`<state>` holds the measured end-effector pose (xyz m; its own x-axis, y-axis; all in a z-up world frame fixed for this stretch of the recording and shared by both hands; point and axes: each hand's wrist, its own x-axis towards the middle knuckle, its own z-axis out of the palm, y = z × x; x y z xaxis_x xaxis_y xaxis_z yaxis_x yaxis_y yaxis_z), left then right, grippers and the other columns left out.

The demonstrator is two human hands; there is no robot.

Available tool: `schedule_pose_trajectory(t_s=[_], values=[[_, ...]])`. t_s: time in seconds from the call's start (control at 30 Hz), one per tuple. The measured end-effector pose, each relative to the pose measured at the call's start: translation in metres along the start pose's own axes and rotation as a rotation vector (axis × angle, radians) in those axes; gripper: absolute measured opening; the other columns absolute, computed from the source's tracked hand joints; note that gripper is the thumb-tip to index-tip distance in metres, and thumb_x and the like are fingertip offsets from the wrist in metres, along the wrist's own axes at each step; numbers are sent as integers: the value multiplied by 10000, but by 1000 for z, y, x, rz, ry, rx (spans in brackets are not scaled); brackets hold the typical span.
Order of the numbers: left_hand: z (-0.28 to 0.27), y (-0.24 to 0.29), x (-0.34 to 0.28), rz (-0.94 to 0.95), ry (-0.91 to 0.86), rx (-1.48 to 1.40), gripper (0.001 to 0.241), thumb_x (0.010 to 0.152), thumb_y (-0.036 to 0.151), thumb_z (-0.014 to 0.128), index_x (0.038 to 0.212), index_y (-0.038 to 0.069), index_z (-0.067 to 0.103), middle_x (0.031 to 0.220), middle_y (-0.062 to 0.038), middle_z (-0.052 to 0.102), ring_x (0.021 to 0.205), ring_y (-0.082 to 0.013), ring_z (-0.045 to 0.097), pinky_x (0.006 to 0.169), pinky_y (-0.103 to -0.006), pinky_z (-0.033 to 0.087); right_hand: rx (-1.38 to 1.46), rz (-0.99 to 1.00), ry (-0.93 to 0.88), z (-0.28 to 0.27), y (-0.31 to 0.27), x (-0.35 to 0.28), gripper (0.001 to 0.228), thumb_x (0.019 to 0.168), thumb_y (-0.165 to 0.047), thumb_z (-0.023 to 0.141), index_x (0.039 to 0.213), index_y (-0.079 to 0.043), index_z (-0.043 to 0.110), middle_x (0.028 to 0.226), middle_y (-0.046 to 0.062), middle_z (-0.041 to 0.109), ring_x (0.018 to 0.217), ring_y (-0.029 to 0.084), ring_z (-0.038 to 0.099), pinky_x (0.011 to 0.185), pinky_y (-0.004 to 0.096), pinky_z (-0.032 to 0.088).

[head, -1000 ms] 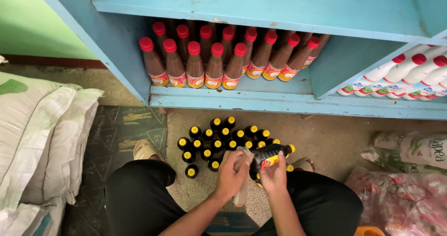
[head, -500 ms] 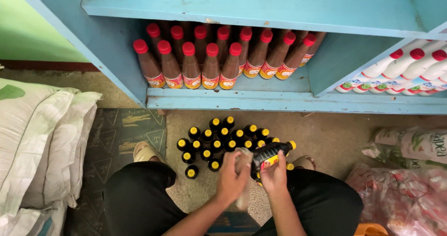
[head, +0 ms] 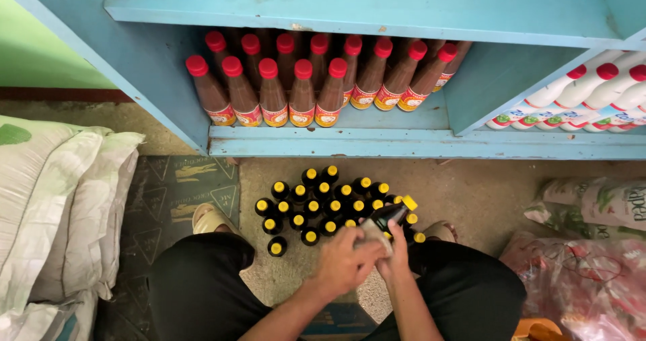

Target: Wiping sauce bottles with a cloth and placing them on a grocery store shelf.

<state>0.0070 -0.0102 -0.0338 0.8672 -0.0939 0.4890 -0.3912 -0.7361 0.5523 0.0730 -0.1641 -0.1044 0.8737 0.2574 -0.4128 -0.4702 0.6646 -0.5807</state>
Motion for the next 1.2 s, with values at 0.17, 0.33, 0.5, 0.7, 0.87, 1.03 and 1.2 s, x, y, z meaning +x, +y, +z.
schedule_pose_trajectory(t_s=[0.17,0.33,0.5,0.7,0.87,1.03,1.2], values=[[-21,5,11,-300,98,-238,315,825,140,706,1138,132,738,1022,-82,585,705,-185,576,535,-309,511,-30,73,66,-15,0,5,477,902,-329,594,1324,-105,600,1081,120,683,821,247,610,569,361,444],[-32,6,17,-497,47,-423,335,852,140,693,1184,97,704,1030,-67,612,720,-195,637,582,-303,561,36,101,89,-38,8,12,380,938,-332,591,1201,-58,606,1051,147,677,859,251,626,716,385,509],[-27,3,10,-457,-16,-181,248,914,231,660,1153,237,727,1030,-60,587,668,-167,588,527,-299,548,33,87,96,-36,11,10,344,956,-312,598,1192,-62,603,1045,131,669,876,240,619,757,400,506],[-26,13,6,-27,-145,-74,213,1009,172,592,1091,330,709,913,-8,597,714,-147,544,441,-208,442,-94,110,172,7,-3,-6,491,933,-350,553,1305,-32,515,1172,278,646,1041,372,621,923,490,502],[-21,8,0,-285,-105,-192,319,849,164,692,1148,273,701,1035,-48,524,751,-175,585,541,-295,520,-70,121,241,-26,7,11,436,930,-340,581,1287,-90,573,1163,185,635,950,327,609,741,454,535],[-28,-8,17,-767,-165,-339,369,977,229,543,1329,125,579,1186,-61,607,864,-191,646,723,-343,595,-75,57,114,-43,15,19,315,966,-280,596,1221,-95,592,995,100,654,816,223,617,696,380,515],[-11,-42,4,-931,66,-504,402,959,208,480,1342,110,555,1275,-104,680,1101,-263,671,951,-409,542,-101,54,-51,5,0,1,452,955,-251,548,1360,-58,490,1199,216,651,1010,407,680,854,515,540]])
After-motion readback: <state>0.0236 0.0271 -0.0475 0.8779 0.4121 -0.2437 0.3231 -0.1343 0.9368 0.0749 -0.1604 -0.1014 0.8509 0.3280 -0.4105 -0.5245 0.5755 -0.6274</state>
